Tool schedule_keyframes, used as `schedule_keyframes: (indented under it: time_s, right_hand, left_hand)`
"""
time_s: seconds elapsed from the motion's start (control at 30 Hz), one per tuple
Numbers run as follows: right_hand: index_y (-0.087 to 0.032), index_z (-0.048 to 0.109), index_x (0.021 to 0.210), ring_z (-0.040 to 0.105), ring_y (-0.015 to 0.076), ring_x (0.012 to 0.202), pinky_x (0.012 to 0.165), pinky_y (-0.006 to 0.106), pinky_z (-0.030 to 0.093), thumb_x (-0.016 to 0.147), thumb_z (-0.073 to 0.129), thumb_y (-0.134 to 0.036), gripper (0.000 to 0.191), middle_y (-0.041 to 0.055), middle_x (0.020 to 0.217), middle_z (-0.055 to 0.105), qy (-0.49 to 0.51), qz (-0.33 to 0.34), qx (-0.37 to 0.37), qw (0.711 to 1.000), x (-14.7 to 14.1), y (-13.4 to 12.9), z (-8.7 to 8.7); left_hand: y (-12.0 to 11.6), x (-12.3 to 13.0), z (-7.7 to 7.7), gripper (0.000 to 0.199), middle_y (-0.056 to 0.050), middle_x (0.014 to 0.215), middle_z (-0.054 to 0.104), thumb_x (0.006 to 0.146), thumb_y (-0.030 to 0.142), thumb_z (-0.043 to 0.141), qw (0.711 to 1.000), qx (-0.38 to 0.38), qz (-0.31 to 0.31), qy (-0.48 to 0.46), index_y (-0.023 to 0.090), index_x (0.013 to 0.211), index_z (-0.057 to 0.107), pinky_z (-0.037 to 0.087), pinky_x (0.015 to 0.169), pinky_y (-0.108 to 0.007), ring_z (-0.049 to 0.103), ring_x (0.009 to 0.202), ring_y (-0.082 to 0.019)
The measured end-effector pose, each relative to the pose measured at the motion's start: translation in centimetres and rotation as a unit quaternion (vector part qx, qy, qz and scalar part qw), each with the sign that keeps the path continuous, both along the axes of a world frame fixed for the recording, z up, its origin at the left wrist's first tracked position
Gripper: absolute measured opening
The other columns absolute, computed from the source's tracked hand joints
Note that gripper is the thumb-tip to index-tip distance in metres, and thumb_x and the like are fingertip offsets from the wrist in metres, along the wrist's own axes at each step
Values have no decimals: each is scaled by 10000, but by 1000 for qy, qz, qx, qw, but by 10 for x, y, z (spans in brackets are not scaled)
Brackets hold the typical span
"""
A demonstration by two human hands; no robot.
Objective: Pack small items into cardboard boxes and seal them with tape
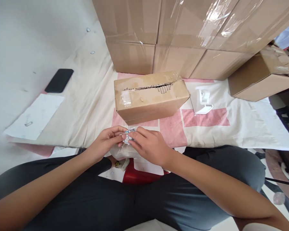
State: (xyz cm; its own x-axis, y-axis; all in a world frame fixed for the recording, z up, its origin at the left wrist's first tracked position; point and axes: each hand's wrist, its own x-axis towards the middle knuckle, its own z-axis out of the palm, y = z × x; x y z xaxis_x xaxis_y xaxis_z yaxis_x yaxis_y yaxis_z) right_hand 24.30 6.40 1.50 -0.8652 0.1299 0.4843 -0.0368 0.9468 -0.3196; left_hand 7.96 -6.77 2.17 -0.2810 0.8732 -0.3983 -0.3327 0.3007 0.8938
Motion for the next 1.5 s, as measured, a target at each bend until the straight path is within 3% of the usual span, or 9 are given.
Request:
schedule_keyframes:
  time_s: [0.3, 0.47, 0.53, 0.77, 0.93, 1.2, 1.5]
  right_hand:
    - [-182, 654, 976, 542, 118, 640, 583, 251, 397, 1039, 545, -289, 165, 14, 815, 616, -16, 7, -3, 1000, -1, 2, -3]
    - [-185, 646, 964, 535, 116, 638, 572, 245, 384, 1027, 538, -254, 143, 14, 813, 609, -12, 11, -10, 1000, -2, 4, -7]
    - [-185, 648, 998, 544, 115, 642, 572, 241, 390, 1022, 552, -269, 130, 17, 826, 616, -9, 9, -12, 1000, -2, 4, -8]
    - [-199, 665, 1092, 534, 103, 630, 575, 222, 410, 1024, 553, -266, 147, 10, 829, 612, -9, 27, -20, 999, -3, 4, -6]
    - [-199, 661, 992, 476, 104, 595, 563, 245, 367, 1016, 530, -207, 133, -13, 748, 559, -2, 73, -8, 997, -3, 10, -3]
    - [-181, 654, 974, 474, 124, 608, 568, 264, 354, 1011, 458, -112, 211, -1, 713, 567, 22, 95, 97, 990, -2, 14, 3]
    - [-200, 663, 1126, 531, 116, 646, 593, 251, 390, 988, 548, -137, 190, -7, 755, 593, 30, 85, 79, 993, -2, 12, -2]
  left_hand:
    - [1, 0, 1, 281, 38, 571, 525, 836, 445, 685, 999, -1, 7, 43, 169, 874, 649, 368, 590, -239, 462, 571, -108]
    - [-2, 2, -3, 418, -9, 846, 682, 724, 429, 838, 995, 13, -15, 101, 178, 981, 624, 463, 697, -254, 601, 730, -132]
    - [-2, 2, -5, 396, -25, 884, 701, 750, 425, 821, 992, 21, -17, 125, 179, 991, 626, 477, 721, -259, 629, 784, -148]
    - [-2, 2, 2, 347, 36, 643, 567, 832, 500, 711, 994, 7, -19, 111, 171, 913, 638, 388, 524, -230, 451, 524, -88]
    - [-2, 3, 5, 335, 45, 610, 542, 823, 495, 713, 994, 0, -24, 103, 174, 877, 631, 374, 520, -230, 440, 512, -88]
    - [-2, -5, 6, 335, 56, 562, 499, 819, 492, 712, 994, -1, 22, 111, 167, 853, 637, 332, 505, -222, 422, 507, -84]
    - [-3, 0, 12, 339, 44, 613, 573, 794, 495, 748, 993, -1, -3, 115, 185, 862, 628, 338, 505, -231, 463, 522, -92]
